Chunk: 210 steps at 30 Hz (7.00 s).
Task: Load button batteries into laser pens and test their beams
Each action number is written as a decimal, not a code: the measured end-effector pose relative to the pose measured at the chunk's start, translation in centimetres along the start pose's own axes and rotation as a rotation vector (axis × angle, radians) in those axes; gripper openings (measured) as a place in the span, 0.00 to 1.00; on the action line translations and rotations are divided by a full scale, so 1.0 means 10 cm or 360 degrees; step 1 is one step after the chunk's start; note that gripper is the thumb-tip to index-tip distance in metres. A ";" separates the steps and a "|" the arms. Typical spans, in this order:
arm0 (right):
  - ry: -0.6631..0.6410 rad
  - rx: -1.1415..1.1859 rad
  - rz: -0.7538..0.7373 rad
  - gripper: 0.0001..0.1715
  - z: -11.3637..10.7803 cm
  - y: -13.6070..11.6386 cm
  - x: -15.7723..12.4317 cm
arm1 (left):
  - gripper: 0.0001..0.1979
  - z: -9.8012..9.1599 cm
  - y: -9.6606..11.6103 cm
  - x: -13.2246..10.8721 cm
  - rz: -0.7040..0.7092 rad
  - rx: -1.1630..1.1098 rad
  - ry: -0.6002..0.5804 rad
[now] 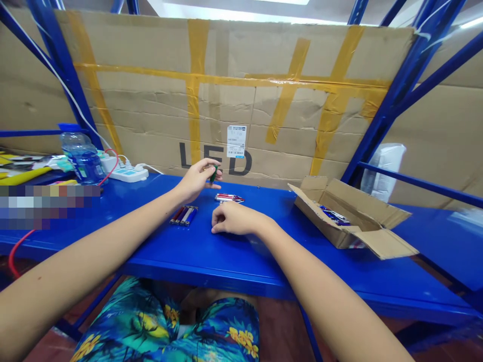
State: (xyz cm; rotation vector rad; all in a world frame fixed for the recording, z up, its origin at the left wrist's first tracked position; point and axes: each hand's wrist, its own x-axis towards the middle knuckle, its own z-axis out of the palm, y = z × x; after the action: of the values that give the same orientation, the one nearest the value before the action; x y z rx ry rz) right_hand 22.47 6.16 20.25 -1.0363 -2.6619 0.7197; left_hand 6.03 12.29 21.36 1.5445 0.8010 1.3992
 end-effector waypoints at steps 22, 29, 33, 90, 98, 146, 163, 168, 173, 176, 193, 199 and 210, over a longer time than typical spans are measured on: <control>0.1112 0.0700 0.0023 0.08 -0.29 0.39 0.05 | 0.06 0.16 -0.12 -0.13 0.0027 0.0474 -0.0450; 0.1066 0.0821 -0.0014 0.11 -0.29 0.40 0.05 | 0.05 0.16 -0.08 -0.16 -0.0017 0.0484 -0.0437; 0.1037 0.0722 0.0007 0.13 -0.28 0.43 0.06 | 0.04 0.17 -0.08 -0.15 -0.0020 0.0479 -0.0396; 0.1316 0.0124 -0.0142 0.27 0.00 0.39 0.24 | 0.06 0.19 0.01 -0.15 -0.0151 0.0427 0.0018; 0.1208 -0.0308 -0.0188 0.32 -0.10 0.48 0.15 | 0.07 0.15 0.00 -0.11 -0.0235 0.0499 -0.0075; 0.1143 -0.0454 -0.0411 0.11 -0.22 0.40 0.00 | 0.04 0.13 0.05 -0.18 0.0054 0.0523 -0.0315; 0.1156 -0.0430 -0.0452 0.07 -0.25 0.40 -0.01 | 0.02 0.14 0.02 -0.19 0.0218 0.0535 -0.0349; 0.1212 -0.0403 -0.0492 0.09 -0.26 0.42 -0.01 | 0.02 0.14 0.01 -0.20 0.0227 0.0555 -0.0375; 0.1148 -0.0403 -0.0514 0.05 -0.27 0.41 -0.02 | 0.02 0.14 0.00 -0.19 0.0261 0.0564 -0.0362; 0.1123 -0.0421 -0.0506 0.09 -0.27 0.39 -0.03 | 0.01 0.14 0.01 -0.20 0.0310 0.0600 -0.0369; 0.1198 -0.0454 -0.0619 0.05 -0.27 0.41 -0.02 | 0.02 0.12 0.00 -0.18 0.0300 0.0500 -0.0418; 0.1144 -0.0520 -0.0553 0.10 -0.27 0.41 -0.03 | 0.02 0.14 -0.04 -0.18 0.0416 0.0595 -0.0371; 0.1249 -0.0437 -0.0488 0.12 -0.23 0.42 0.00 | 0.02 0.13 -0.05 -0.16 0.0389 0.0642 -0.0362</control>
State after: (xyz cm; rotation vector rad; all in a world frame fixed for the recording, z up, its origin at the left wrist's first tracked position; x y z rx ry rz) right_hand 25.71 9.69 20.08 -0.7227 -2.1552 -0.1186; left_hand 7.05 10.78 20.28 2.1313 0.8067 1.2482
